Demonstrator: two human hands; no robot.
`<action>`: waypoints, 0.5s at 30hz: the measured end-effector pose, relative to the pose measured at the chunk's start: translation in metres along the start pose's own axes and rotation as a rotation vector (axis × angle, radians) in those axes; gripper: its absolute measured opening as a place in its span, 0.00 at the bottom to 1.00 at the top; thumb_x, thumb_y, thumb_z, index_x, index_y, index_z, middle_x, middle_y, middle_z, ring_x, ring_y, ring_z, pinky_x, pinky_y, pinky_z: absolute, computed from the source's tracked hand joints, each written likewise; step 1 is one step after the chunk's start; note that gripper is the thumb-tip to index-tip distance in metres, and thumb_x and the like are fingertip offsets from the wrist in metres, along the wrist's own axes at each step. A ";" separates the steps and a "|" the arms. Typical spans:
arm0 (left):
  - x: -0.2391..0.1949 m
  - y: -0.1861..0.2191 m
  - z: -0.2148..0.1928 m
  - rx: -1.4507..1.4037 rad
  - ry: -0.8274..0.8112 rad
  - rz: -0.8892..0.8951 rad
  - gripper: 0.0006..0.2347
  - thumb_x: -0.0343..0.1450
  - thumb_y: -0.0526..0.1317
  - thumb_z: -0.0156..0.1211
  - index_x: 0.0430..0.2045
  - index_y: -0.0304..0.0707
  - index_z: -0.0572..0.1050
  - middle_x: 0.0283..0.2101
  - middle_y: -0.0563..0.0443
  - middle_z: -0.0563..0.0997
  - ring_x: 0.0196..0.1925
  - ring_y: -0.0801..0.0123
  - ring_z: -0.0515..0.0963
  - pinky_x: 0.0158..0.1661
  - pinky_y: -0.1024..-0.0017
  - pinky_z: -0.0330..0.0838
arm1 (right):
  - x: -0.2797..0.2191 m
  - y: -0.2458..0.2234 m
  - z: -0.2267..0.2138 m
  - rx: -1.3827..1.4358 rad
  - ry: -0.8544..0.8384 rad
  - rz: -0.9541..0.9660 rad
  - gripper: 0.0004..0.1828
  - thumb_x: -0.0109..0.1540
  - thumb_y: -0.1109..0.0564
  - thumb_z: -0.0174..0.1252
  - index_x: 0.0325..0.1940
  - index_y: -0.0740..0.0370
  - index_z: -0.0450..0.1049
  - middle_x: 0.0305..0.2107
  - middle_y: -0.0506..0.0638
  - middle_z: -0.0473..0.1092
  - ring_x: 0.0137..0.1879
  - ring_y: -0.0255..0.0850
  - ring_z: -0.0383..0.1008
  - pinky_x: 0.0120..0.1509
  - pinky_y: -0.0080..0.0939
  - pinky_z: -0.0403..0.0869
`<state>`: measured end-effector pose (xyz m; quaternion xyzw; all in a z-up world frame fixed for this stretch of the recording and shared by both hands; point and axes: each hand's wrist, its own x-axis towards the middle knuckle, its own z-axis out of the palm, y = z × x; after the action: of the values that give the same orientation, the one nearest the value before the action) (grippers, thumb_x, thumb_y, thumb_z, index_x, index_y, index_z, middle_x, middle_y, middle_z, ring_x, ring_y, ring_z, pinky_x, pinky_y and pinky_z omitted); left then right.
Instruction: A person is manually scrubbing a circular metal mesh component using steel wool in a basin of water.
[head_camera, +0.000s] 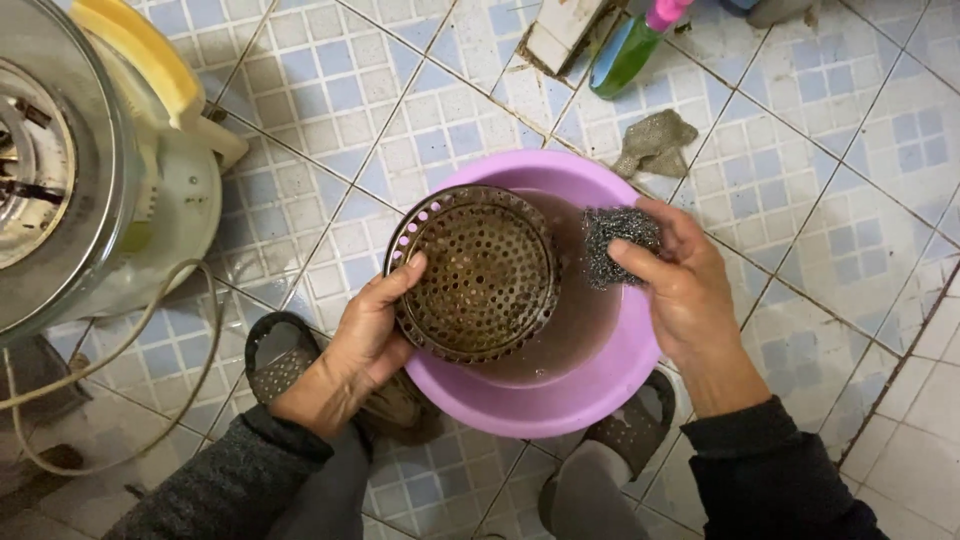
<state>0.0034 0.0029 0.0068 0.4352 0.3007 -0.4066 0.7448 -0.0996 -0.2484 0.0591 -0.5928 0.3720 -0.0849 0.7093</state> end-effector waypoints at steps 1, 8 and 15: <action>0.000 0.001 0.001 -0.011 -0.006 0.004 0.17 0.67 0.42 0.66 0.45 0.29 0.76 0.40 0.31 0.80 0.43 0.47 0.81 0.44 0.46 0.78 | -0.001 -0.001 -0.002 -0.139 0.028 -0.102 0.37 0.55 0.65 0.67 0.67 0.69 0.64 0.56 0.66 0.64 0.58 0.55 0.68 0.63 0.53 0.73; 0.000 0.007 -0.005 -0.021 -0.045 0.025 0.17 0.67 0.42 0.65 0.46 0.30 0.75 0.41 0.34 0.79 0.43 0.50 0.80 0.44 0.50 0.79 | 0.004 0.047 -0.008 -0.866 0.042 -0.304 0.40 0.47 0.59 0.76 0.63 0.63 0.73 0.50 0.65 0.72 0.57 0.62 0.73 0.64 0.60 0.70; -0.005 0.009 -0.002 0.022 -0.093 -0.007 0.18 0.67 0.43 0.64 0.46 0.31 0.75 0.42 0.32 0.79 0.44 0.47 0.80 0.45 0.47 0.78 | 0.024 0.039 -0.014 -1.156 0.002 -0.616 0.23 0.58 0.54 0.69 0.55 0.63 0.77 0.39 0.60 0.71 0.47 0.58 0.75 0.51 0.56 0.74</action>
<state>0.0085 0.0085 0.0133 0.4230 0.2630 -0.4322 0.7517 -0.1039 -0.2621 0.0128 -0.9579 0.1715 -0.0709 0.2192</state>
